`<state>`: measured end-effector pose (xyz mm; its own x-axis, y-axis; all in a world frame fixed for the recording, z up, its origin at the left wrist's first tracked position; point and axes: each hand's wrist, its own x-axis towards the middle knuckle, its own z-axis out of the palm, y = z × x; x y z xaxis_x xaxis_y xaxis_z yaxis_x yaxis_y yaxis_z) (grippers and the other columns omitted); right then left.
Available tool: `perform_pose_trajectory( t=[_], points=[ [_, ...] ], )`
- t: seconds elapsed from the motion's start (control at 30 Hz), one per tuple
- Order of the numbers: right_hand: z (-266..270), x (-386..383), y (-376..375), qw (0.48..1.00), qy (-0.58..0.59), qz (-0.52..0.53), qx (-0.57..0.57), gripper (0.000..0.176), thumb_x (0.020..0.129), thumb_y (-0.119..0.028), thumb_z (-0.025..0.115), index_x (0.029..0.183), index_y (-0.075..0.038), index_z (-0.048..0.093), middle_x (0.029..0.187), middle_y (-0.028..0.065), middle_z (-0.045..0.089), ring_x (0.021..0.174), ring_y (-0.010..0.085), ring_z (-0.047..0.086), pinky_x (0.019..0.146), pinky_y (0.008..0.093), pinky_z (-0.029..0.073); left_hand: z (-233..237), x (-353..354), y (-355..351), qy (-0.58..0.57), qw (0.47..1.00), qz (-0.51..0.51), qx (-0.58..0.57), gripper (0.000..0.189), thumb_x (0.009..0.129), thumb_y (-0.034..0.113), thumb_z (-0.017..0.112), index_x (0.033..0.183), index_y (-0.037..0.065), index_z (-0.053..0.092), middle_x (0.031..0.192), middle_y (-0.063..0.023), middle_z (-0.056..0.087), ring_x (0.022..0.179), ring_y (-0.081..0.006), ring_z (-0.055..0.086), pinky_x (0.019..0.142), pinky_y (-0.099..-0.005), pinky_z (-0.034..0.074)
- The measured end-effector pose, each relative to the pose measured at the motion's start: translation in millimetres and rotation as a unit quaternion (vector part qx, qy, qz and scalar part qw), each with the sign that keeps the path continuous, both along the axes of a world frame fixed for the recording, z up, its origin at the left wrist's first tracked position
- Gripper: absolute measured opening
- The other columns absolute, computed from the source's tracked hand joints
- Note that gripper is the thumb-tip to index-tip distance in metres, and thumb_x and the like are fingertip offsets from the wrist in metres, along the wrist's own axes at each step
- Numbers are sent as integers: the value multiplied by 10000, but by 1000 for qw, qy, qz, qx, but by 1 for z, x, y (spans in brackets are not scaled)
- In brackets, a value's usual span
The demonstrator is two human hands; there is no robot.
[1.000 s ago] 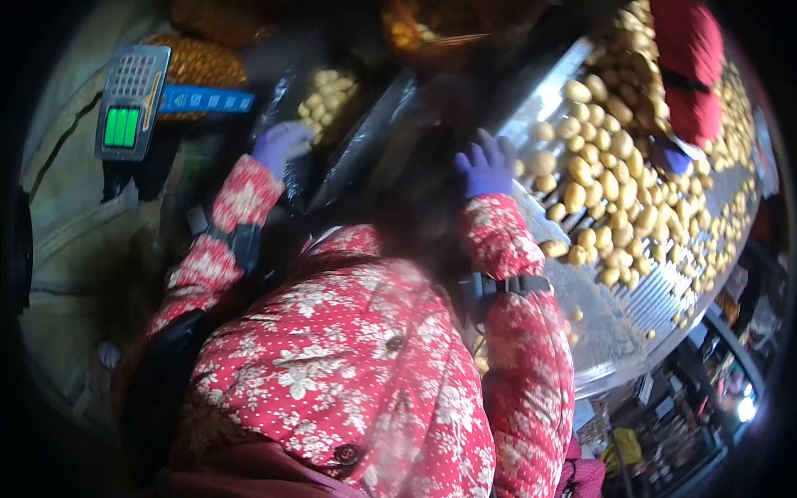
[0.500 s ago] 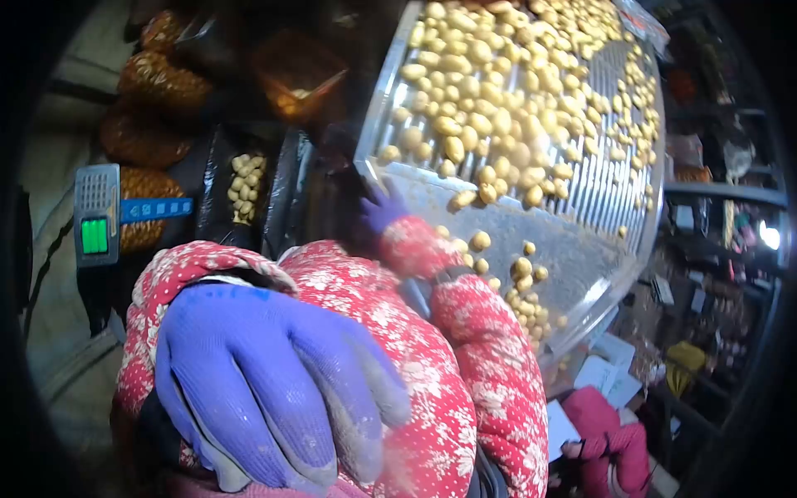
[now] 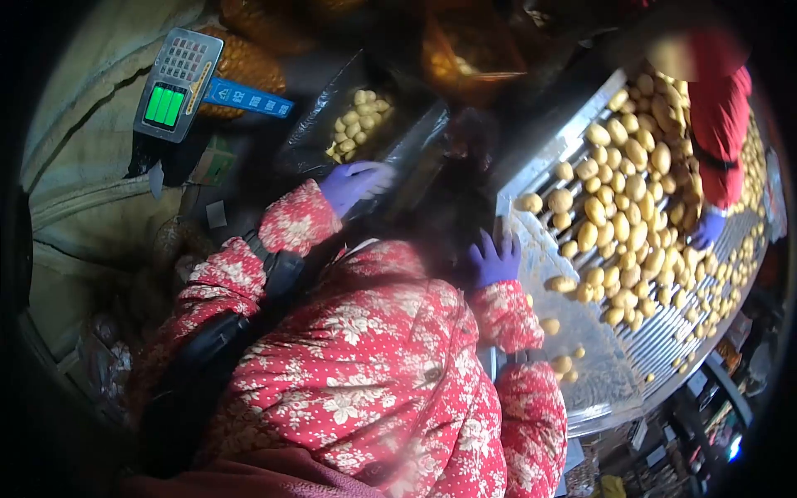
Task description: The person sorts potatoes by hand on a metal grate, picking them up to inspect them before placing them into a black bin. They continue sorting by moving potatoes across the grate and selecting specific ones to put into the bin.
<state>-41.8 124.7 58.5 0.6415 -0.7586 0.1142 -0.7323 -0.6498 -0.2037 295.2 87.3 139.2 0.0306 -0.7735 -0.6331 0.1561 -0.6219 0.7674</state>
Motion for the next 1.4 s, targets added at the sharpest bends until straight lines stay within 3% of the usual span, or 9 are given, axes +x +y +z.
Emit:
perform_pose_trajectory(
  t=[0.17, 0.37, 0.57, 0.63, 0.77, 0.83, 1.03, 1.27, 1.4],
  points=[
    [22, 15, -7, 1000, -3, -8, 27, 270, 729, -306, 682, 943, -149, 639, 1258, 118, 578, 1202, 494, 460, 962, 630, 372, -185, 132, -9, -119, 991, 45, 31, 224, 845, 142, 650, 1065, 115, 686, 716, 2, 633, 591, -102, 558, 499, -264, 436],
    [33, 23, -11, 1000, -2, -13, 16, 318, 751, -331, 692, 1005, -153, 623, 1245, 100, 573, 1244, 484, 458, 899, 629, 402, -244, 164, -85, -383, 921, -67, 11, 660, 887, 147, 612, 1480, 185, 323, 1391, -148, 483, 1076, -237, 560, 845, -339, 497],
    [26, 10, -8, 999, -8, -7, 42, 277, 697, -231, 678, 970, -189, 675, 1221, 90, 615, 1239, 478, 466, 911, 591, 410, -336, 185, -153, 80, 994, 69, 19, 461, 985, 328, 502, 1402, 176, 376, 1413, -87, 488, 969, -245, 588, 937, -374, 445],
    [26, 13, -9, 999, -16, -14, 43, 258, 702, -242, 676, 956, -196, 681, 1218, 77, 614, 1243, 474, 457, 926, 588, 410, -354, 168, -147, -231, 972, -19, -36, 427, 972, 311, 523, 1363, 173, 423, 1370, -66, 522, 991, -249, 581, 979, -380, 422],
    [33, 23, -11, 998, -16, -18, 50, 253, 702, -254, 682, 948, -197, 685, 1206, 53, 618, 1248, 468, 451, 930, 584, 410, -284, 118, -118, -596, 778, -197, 9, 471, 891, 159, 577, 1349, 203, 478, 1334, -113, 512, 1187, -270, 498, 1027, -382, 409],
    [35, 20, -12, 998, -24, -23, 50, 249, 703, -256, 686, 946, -202, 685, 1199, 42, 621, 1249, 463, 452, 929, 581, 411, -282, 103, -91, -528, 808, -262, -8, 710, 772, 183, 669, 1413, 312, 394, 1298, -181, 471, 1193, -434, 496, 982, -481, 452],
    [34, 16, -11, 999, -23, -10, 43, 273, 698, -254, 698, 966, -208, 680, 1206, 53, 622, 1224, 468, 474, 928, 579, 411, -263, 110, -2, -408, 747, -525, -7, 447, 797, 212, 617, 1239, 182, 559, 1153, -155, 573, 1081, -393, 556, 930, -492, 469],
    [35, 17, -9, 997, -23, -26, 74, 313, 684, -242, 708, 994, -209, 677, 1213, 67, 618, 1253, 486, 453, 946, 584, 398, -275, 160, -85, -572, 773, -274, -12, 667, 771, 291, 652, 1404, 299, 443, 1464, -164, 341, 1343, -457, 297, 1135, -555, 251],
    [36, 16, -8, 997, -36, -19, 71, 335, 685, -245, 707, 1016, -202, 679, 1216, 75, 617, 1251, 491, 453, 948, 590, 393, -253, 137, -68, -611, 683, -398, 43, 607, 778, 297, 648, 1364, 333, 495, 1459, -173, 322, 1342, -469, 271, 1031, -630, 340]
  ],
)
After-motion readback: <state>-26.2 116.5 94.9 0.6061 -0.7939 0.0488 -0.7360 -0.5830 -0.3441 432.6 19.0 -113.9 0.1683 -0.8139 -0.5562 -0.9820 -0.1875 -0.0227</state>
